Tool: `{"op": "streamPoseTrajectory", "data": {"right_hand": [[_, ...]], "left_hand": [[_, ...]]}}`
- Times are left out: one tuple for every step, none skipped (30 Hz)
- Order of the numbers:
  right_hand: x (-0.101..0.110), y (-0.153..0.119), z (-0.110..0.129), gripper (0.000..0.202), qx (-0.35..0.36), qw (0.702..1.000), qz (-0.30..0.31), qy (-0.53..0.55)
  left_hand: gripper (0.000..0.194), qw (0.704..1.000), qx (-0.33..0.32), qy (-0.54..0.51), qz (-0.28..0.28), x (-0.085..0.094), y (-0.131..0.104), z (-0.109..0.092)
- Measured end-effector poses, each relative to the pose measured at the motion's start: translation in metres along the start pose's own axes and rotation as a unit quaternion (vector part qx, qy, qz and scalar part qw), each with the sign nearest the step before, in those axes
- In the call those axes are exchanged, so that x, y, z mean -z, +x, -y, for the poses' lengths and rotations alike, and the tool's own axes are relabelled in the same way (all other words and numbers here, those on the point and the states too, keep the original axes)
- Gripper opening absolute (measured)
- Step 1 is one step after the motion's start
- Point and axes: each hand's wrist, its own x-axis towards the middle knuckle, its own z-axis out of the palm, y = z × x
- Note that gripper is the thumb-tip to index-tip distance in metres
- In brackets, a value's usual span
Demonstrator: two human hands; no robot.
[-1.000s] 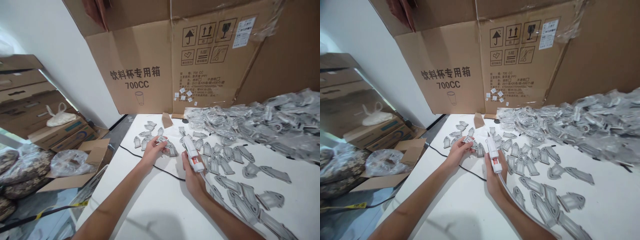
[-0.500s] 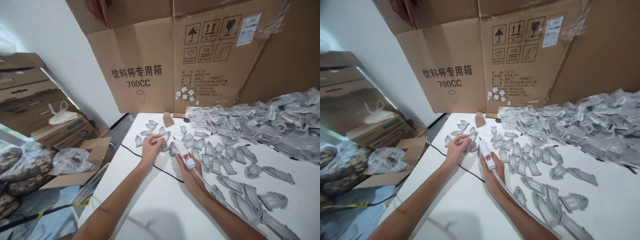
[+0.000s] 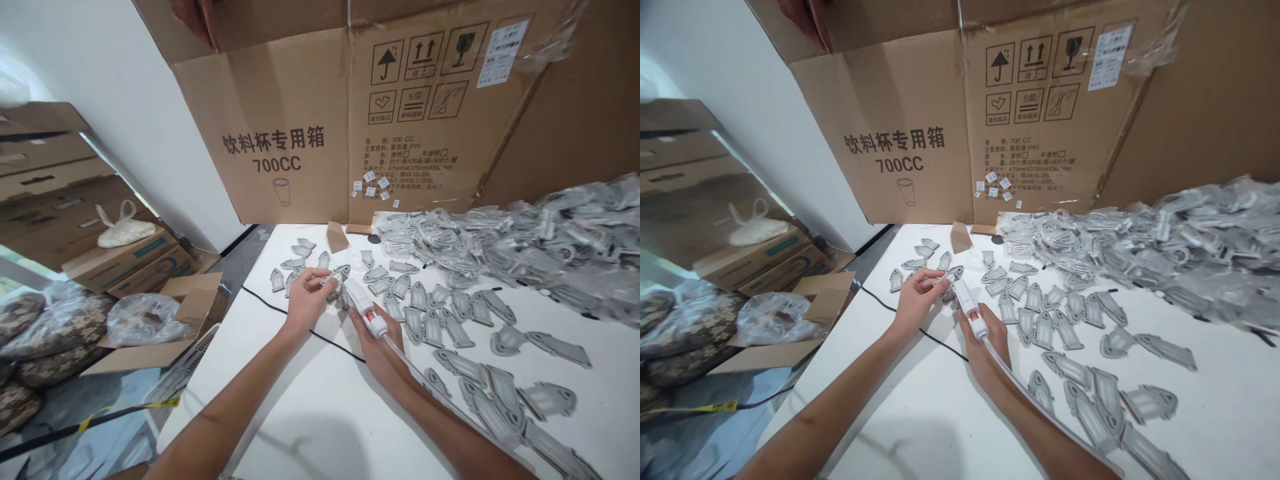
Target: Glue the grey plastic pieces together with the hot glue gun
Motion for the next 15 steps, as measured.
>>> {"op": "streamPoseTrajectory", "data": {"right_hand": [[0.0, 0.0, 0.0, 0.039, -0.002, 1.0, -0.003, 0.002], [0.0, 0.0, 0.0, 0.039, -0.007, 1.0, -0.007, 0.003], [-0.001, 0.0, -0.001, 0.039, -0.012, 1.0, -0.007, 0.003], [-0.001, 0.0, -0.001, 0.039, -0.017, 1.0, -0.008, 0.004], [-0.002, 0.0, -0.002, 0.039, -0.021, 1.0, -0.009, 0.006], [-0.002, 0.0, -0.004, 0.039, -0.022, 1.0, -0.01, 0.008], [-0.002, 0.0, -0.005, 0.039, -0.021, 1.0, -0.007, 0.008], [-0.002, 0.0, -0.007, 0.04, -0.017, 1.0, -0.005, 0.008], [-0.002, 0.0, -0.008, 0.039, -0.014, 1.0, -0.002, 0.007], [-0.002, -0.001, -0.01, 0.039, -0.012, 1.0, 0.002, 0.004], [-0.002, -0.001, -0.011, 0.039, -0.012, 1.0, 0.007, 0.002], [-0.001, -0.001, -0.011, 0.039, -0.014, 1.0, 0.009, 0.001], [-0.001, -0.001, -0.011, 0.039, -0.018, 1.0, 0.009, 0.002], [0.0, -0.001, -0.01, 0.039, -0.023, 1.0, 0.009, 0.003], [0.0, -0.001, -0.009, 0.04, -0.028, 1.0, 0.01, 0.005]], "left_hand": [[0.044, 1.0, -0.001, -0.002, 0.002, 0.0, 0.0, 0.001], [0.044, 1.0, -0.003, -0.002, 0.001, 0.0, 0.0, 0.002], [0.044, 1.0, -0.004, -0.002, 0.0, 0.0, 0.001, 0.003], [0.044, 1.0, -0.006, -0.002, -0.002, 0.0, 0.001, 0.004], [0.044, 1.0, -0.007, -0.002, -0.004, 0.0, 0.001, 0.005], [0.044, 1.0, -0.01, -0.003, -0.006, 0.0, 0.002, 0.006], [0.044, 1.0, -0.012, -0.005, -0.007, 0.0, 0.002, 0.007], [0.044, 1.0, -0.015, -0.006, -0.009, 0.0, 0.002, 0.008], [0.043, 1.0, -0.019, -0.006, -0.012, 0.0, 0.002, 0.009], [0.043, 1.0, -0.023, -0.003, -0.015, 0.0, 0.003, 0.009], [0.042, 0.999, -0.026, 0.002, -0.018, 0.0, 0.003, 0.01], [0.041, 0.999, -0.03, 0.006, -0.021, 0.0, 0.003, 0.011], [0.04, 0.999, -0.032, 0.01, -0.023, 0.001, 0.002, 0.011], [0.039, 0.999, -0.035, 0.014, -0.023, 0.001, 0.002, 0.011], [0.038, 0.999, -0.038, 0.018, -0.023, 0.001, 0.002, 0.011]]}}
